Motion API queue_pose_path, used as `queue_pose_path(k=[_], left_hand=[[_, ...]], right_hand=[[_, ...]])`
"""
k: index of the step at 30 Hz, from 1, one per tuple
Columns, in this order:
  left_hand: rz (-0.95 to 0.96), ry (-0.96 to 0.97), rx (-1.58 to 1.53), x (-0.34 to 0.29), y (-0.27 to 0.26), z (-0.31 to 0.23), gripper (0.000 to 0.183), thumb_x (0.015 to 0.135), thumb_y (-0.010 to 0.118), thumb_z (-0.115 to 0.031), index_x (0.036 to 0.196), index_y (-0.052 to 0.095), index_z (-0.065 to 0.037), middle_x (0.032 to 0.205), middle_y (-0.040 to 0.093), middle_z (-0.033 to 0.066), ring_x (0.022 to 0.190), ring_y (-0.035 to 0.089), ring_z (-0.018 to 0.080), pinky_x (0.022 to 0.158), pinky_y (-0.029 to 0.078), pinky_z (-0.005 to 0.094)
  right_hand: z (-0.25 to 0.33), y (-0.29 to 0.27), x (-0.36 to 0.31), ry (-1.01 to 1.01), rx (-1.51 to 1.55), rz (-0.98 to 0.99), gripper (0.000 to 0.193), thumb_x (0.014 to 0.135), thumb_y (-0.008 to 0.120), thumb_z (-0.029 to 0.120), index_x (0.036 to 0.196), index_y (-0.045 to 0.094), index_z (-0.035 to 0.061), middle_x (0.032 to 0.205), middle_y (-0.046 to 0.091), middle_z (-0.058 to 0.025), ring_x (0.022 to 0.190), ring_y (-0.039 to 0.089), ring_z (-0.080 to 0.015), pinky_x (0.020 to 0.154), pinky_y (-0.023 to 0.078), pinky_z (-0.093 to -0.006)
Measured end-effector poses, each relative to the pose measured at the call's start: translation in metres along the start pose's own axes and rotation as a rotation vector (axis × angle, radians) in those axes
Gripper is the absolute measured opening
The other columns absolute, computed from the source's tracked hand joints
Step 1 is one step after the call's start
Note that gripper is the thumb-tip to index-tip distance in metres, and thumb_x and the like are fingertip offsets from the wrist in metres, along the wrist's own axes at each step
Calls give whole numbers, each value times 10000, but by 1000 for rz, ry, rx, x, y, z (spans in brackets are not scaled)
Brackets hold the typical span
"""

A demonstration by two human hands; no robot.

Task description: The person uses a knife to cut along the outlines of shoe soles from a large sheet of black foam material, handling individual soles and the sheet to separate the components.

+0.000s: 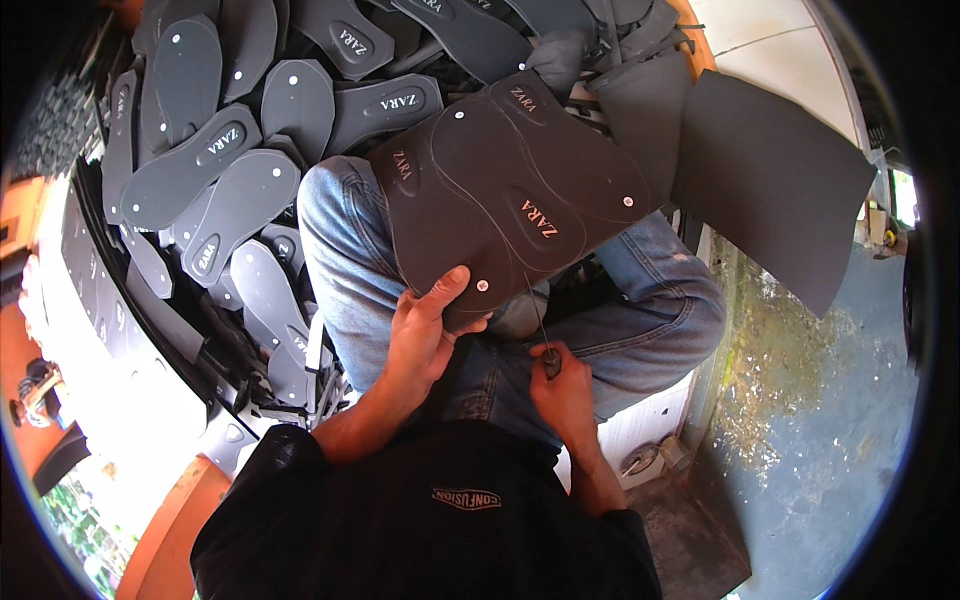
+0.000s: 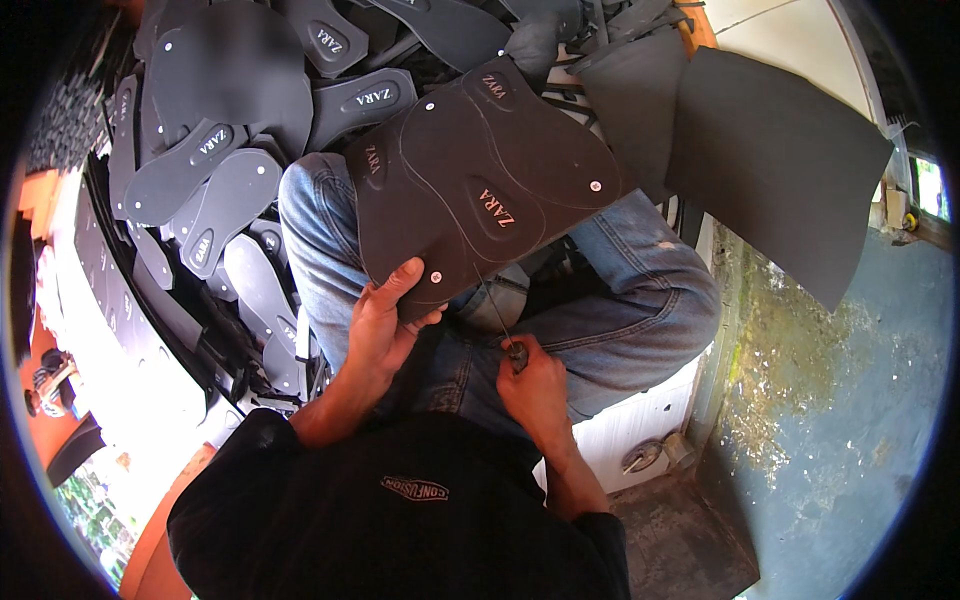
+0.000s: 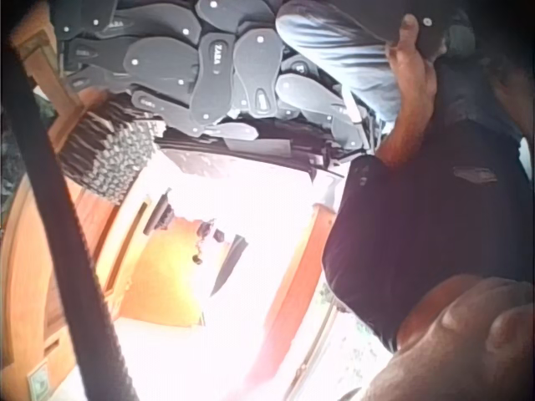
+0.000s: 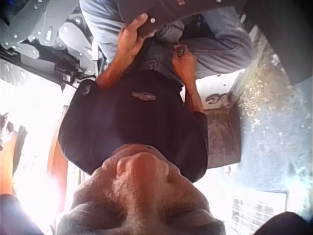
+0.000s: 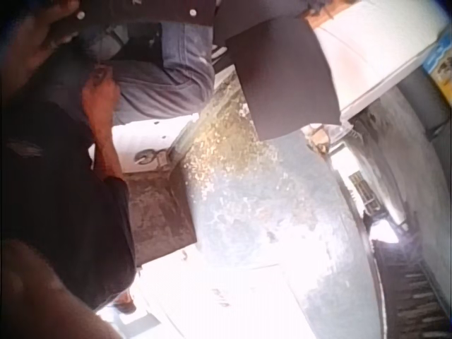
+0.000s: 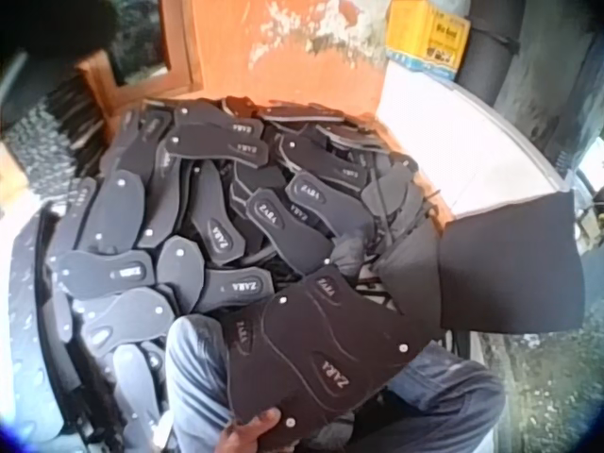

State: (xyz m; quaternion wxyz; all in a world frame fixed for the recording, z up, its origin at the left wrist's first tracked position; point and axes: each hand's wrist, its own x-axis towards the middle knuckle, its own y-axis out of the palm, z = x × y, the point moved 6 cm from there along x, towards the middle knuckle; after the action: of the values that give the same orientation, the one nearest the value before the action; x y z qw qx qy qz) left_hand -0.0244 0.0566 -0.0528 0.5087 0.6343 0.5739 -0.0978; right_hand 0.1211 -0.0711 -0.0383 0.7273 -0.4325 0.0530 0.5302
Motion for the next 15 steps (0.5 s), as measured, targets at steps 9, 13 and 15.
queue_pose_path(k=[9, 13, 15], left_hand=[[-25, -54, 63, -1, -2, -1, 233, 840, 650, -219, 902, 604, 0, 743, 650, 107, 533, 631, 191, 409, 505, 220], [8, -79, 69, -1, -6, -1, 263, 838, 655, -233, 933, 602, 7, 773, 648, 101, 549, 632, 191, 424, 507, 231], [31, -89, 69, -1, -8, -1, 277, 838, 657, -238, 951, 600, 8, 788, 648, 97, 559, 632, 189, 432, 508, 237]], right_hand=[[5, 5, 8, 2, -38, -21, 86, 765, 568, 72, 821, 608, 23, 739, 618, -222, 759, 594, -423, 655, 468, -460], [4, 7, 14, 10, -40, 27, 79, 771, 564, 76, 785, 605, 10, 715, 613, -215, 727, 599, -407, 639, 464, -442], [5, 7, 16, 21, -56, 31, 87, 778, 542, 54, 767, 609, 0, 698, 620, -191, 688, 625, -362, 628, 471, -396]])
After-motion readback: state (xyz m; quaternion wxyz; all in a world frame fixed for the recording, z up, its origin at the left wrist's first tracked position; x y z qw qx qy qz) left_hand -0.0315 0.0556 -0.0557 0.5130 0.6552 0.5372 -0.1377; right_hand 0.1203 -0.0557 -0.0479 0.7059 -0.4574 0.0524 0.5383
